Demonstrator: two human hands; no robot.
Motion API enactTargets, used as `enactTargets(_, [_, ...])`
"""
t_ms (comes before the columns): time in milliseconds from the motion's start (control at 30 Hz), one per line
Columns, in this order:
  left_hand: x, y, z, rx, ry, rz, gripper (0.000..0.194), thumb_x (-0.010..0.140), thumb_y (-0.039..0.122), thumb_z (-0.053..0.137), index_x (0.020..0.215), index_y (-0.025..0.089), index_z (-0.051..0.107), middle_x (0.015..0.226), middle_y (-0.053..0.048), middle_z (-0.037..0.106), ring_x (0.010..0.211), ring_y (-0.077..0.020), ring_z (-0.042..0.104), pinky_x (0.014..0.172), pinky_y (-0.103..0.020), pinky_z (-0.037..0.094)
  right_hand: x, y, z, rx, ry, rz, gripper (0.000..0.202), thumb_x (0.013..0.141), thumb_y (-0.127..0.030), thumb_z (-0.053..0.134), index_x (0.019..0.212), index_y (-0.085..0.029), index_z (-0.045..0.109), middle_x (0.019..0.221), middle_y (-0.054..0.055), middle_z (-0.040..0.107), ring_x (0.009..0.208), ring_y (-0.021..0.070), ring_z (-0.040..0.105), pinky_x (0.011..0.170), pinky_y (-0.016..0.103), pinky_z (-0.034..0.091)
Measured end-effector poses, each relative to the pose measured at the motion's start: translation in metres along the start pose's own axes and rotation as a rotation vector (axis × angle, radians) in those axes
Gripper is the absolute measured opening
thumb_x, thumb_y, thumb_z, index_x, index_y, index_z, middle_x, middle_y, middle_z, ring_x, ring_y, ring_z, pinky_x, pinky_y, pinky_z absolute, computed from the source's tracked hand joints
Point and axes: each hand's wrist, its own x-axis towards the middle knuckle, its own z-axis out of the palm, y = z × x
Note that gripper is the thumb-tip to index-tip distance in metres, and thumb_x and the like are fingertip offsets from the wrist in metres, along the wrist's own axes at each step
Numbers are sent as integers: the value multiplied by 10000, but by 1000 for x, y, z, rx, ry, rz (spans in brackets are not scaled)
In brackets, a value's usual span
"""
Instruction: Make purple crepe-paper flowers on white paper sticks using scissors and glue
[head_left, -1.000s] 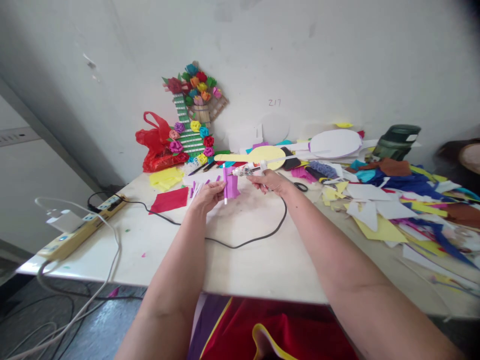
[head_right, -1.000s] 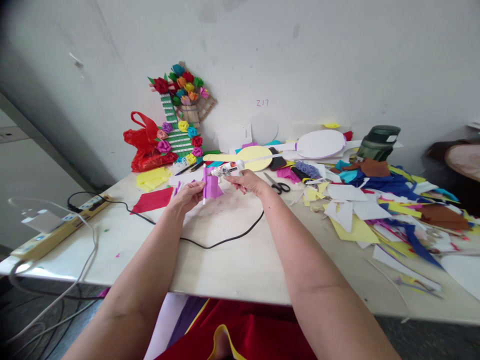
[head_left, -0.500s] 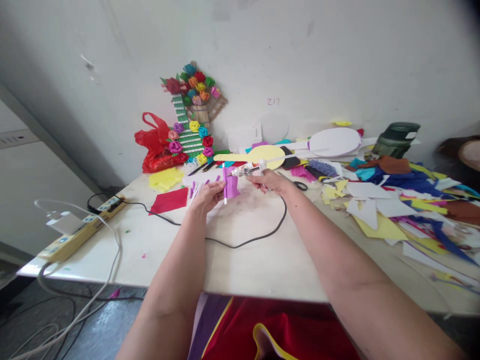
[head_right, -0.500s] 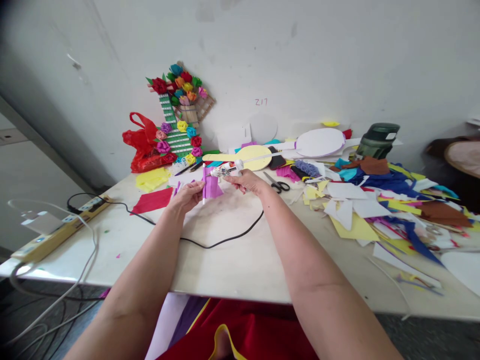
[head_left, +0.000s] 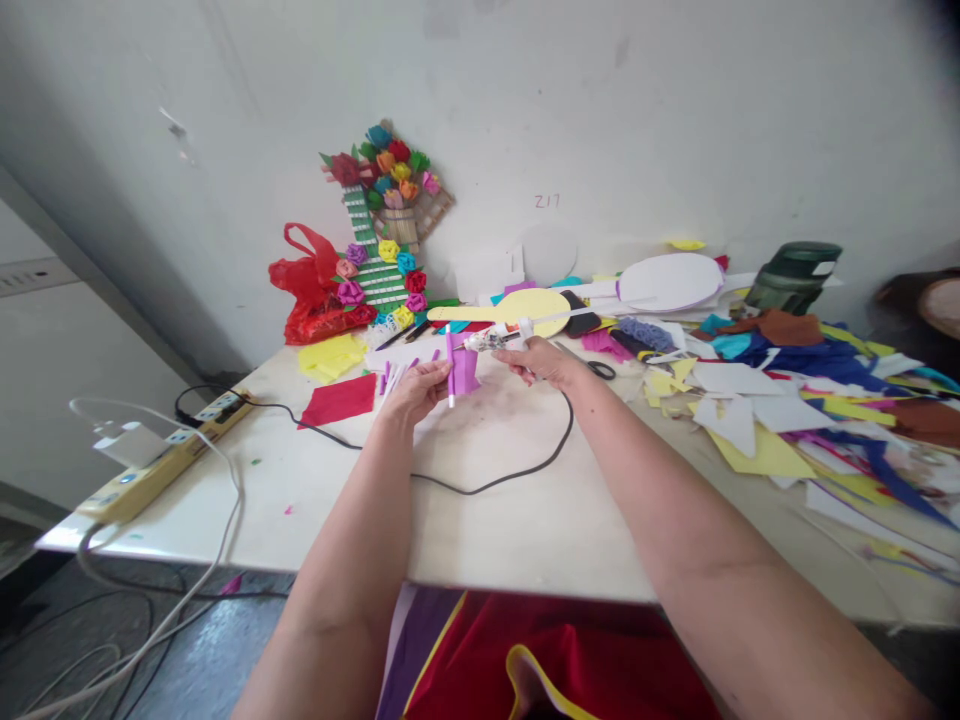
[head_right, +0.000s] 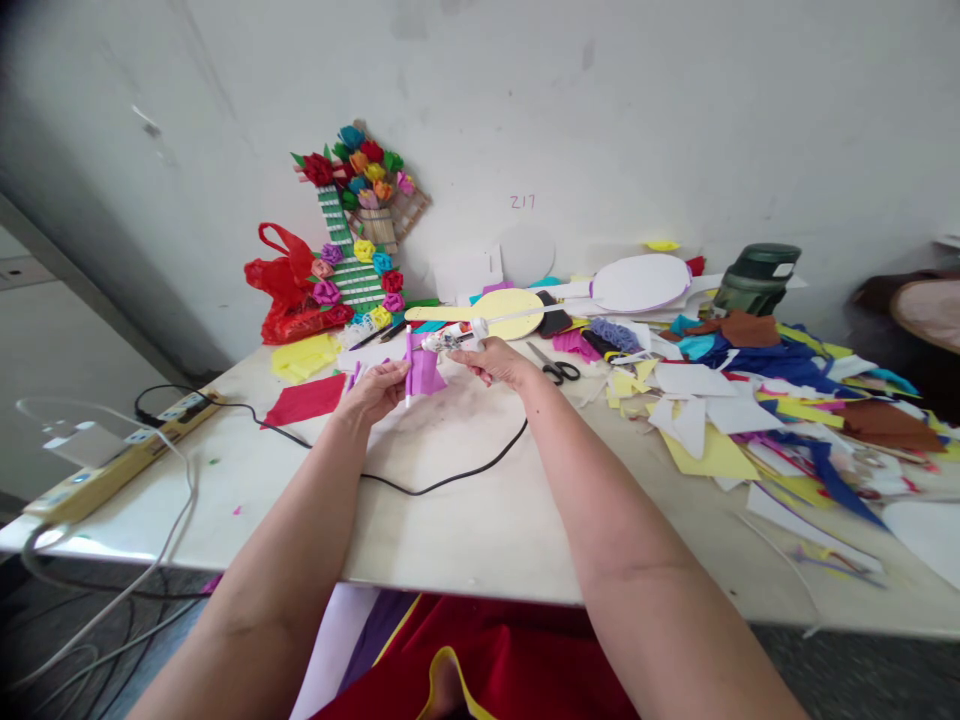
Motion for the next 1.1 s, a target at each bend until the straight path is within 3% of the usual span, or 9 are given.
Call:
enactTargets(567, [-7,5,8,26,-26,-30,60,679,107,678,738,103,665,655,-33,658,553,-91,603,565,-180,496,2,2,0,44,26,-14,375,644,-480,699,681,-158,511,494,-47,429,369,46,332,335,201,296])
enactTargets(1100, [-9,6,9,62,-77,-49,122,634,148,730,719,104,654,602,-10,633,519,-82,584,562,-180,495,1,-2,1,95,89,8,401,614,-497,719,654,-160,504,474,-43,435,356,46,332,324,202,295])
